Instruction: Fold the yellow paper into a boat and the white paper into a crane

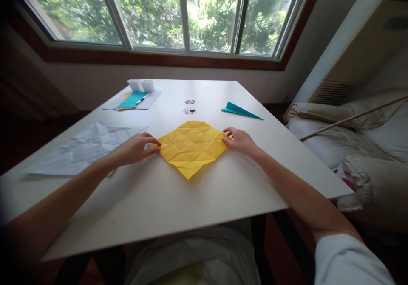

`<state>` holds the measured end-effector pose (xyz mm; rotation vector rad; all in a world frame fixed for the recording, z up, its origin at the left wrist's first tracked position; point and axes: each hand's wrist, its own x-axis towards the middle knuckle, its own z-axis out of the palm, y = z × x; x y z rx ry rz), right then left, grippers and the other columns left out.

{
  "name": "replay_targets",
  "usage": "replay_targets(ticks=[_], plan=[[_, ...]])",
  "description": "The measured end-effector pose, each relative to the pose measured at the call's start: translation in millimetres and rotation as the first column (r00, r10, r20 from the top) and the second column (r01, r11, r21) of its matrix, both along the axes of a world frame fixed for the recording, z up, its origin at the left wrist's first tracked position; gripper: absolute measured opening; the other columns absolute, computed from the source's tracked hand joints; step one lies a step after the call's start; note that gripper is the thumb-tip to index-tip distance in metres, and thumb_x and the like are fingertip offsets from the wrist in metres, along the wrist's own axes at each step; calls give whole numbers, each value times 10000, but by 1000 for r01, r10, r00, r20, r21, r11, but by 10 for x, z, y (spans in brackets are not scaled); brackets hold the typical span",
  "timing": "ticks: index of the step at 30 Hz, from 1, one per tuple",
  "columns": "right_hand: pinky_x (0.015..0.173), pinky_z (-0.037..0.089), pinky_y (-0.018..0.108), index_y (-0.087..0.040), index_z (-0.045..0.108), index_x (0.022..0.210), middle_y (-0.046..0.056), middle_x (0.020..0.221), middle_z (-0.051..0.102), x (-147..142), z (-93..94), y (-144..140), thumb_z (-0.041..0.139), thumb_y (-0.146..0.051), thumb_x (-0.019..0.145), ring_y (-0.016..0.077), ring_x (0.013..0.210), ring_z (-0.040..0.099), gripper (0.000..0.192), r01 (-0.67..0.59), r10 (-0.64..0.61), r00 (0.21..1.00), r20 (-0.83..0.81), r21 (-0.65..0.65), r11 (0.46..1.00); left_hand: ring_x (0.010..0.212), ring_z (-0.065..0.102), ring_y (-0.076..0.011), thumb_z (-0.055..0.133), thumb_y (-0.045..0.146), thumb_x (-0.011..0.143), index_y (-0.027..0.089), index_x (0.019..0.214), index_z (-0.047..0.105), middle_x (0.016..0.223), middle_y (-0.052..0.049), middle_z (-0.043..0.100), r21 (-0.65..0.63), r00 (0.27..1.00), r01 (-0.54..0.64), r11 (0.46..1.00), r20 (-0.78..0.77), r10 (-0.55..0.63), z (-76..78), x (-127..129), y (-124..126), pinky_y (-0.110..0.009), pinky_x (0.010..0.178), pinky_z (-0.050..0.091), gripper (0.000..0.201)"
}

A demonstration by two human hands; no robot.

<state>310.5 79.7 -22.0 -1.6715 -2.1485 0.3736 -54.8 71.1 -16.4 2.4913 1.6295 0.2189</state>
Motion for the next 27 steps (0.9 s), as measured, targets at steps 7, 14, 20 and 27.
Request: replay_targets(ticks=[7,14,20,27], plan=[[716,471,295,-215,583,1131,41,906,658,-20,23,-46,635,-456,699,174,797,607,498,-49,56,996,70,-106,993,910,591,-250,464,520,743,211,908,652,940,-77,648,-52,998,-60,997,-17,59,29,-2,11,-306,764,433,397],[591,447,248,-188,624,1098,42,823,652,6,35,-17,643,-446,691,152,699,588,482,-117,131,990,54,-213,970,785,593,-208,585,512,604,158,1186,521,854,-37,628,-244,975,-133,961,141,170,33,-22,22,-271,663,436,684],[572,430,242,-190,655,1026,36,802,648,31,36,19,652,-461,673,144,677,574,445,-120,129,991,27,-215,969,667,579,-183,597,498,590,176,1004,618,708,-6,623,-377,938,-74,923,289,193,73,-2,28,-265,590,432,525],[510,381,238,-177,662,1008,16,710,621,86,8,87,638,-490,669,133,610,533,463,-134,130,991,-35,-230,964,694,604,-182,639,457,586,173,903,585,765,-23,668,-470,864,-30,882,432,259,108,-7,7,-284,622,470,429]])
